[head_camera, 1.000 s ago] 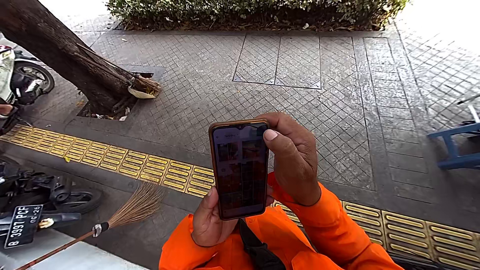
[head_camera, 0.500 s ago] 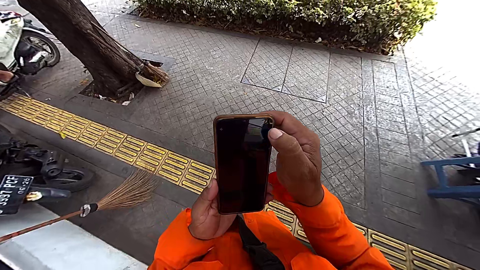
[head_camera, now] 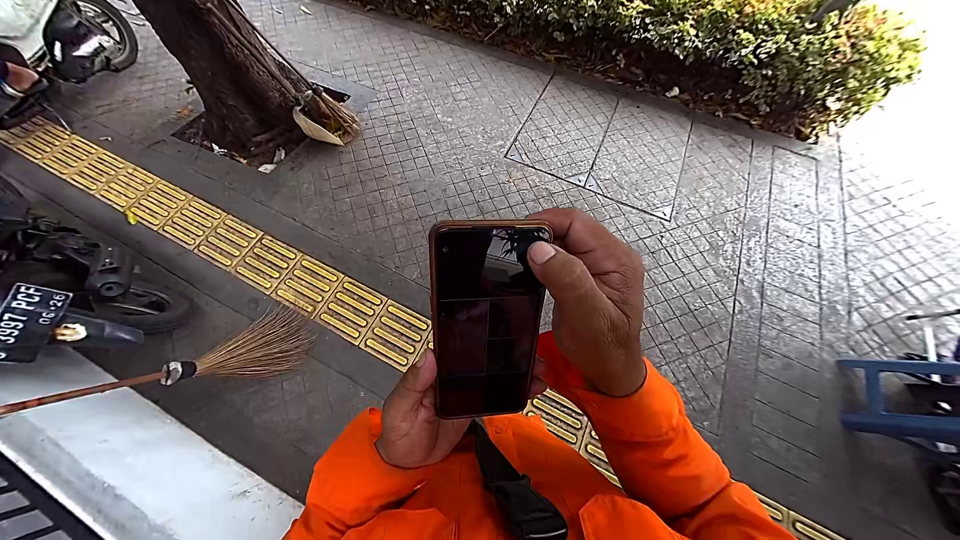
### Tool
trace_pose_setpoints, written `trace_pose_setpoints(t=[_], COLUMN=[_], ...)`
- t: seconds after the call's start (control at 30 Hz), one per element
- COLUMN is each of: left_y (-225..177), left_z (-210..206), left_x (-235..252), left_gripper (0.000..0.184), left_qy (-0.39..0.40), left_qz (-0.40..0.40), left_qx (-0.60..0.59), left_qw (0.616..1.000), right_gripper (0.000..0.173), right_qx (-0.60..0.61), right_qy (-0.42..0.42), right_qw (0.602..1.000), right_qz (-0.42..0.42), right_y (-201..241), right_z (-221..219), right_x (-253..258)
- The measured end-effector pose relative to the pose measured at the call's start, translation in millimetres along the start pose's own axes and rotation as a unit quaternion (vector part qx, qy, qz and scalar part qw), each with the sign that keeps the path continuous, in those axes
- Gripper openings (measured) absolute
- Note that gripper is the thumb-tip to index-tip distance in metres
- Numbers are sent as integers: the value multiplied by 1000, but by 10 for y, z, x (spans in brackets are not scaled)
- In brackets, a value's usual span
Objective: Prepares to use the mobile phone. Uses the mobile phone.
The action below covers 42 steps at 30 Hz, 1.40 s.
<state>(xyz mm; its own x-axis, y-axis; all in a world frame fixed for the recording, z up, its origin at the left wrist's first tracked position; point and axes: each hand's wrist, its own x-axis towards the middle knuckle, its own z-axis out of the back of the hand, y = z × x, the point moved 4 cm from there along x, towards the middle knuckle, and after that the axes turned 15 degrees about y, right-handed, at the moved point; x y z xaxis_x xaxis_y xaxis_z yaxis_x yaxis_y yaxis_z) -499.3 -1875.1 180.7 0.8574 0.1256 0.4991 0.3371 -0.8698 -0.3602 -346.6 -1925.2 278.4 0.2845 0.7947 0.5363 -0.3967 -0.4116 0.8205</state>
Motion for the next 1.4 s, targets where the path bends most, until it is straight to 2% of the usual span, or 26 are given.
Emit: trace_pose_setpoints(t=[0.33, 0.57, 0.93, 1.4], left_y=[-314, -436, -362, -71], left_z=[-1, 42, 82, 41], left_x=[-142, -125, 67, 295], left_gripper=[55, 56, 57, 55], left_qy=[-14, -15, -3, 6], left_qz=[4, 20, 39, 35], left_qx=[-10, -25, -32, 3], left_qw=[1000, 999, 999, 999], right_gripper=[30, 33, 34, 33], right_qx=[20, 1, 3, 3], right_qy=[14, 5, -9, -19], right_qw=[1000, 1000, 1000, 1000], right_qz=[-12, -6, -8, 14], right_y=[3, -33, -38, 0], right_z=[-337, -401, -226, 135], right_x=[101, 161, 116, 29])
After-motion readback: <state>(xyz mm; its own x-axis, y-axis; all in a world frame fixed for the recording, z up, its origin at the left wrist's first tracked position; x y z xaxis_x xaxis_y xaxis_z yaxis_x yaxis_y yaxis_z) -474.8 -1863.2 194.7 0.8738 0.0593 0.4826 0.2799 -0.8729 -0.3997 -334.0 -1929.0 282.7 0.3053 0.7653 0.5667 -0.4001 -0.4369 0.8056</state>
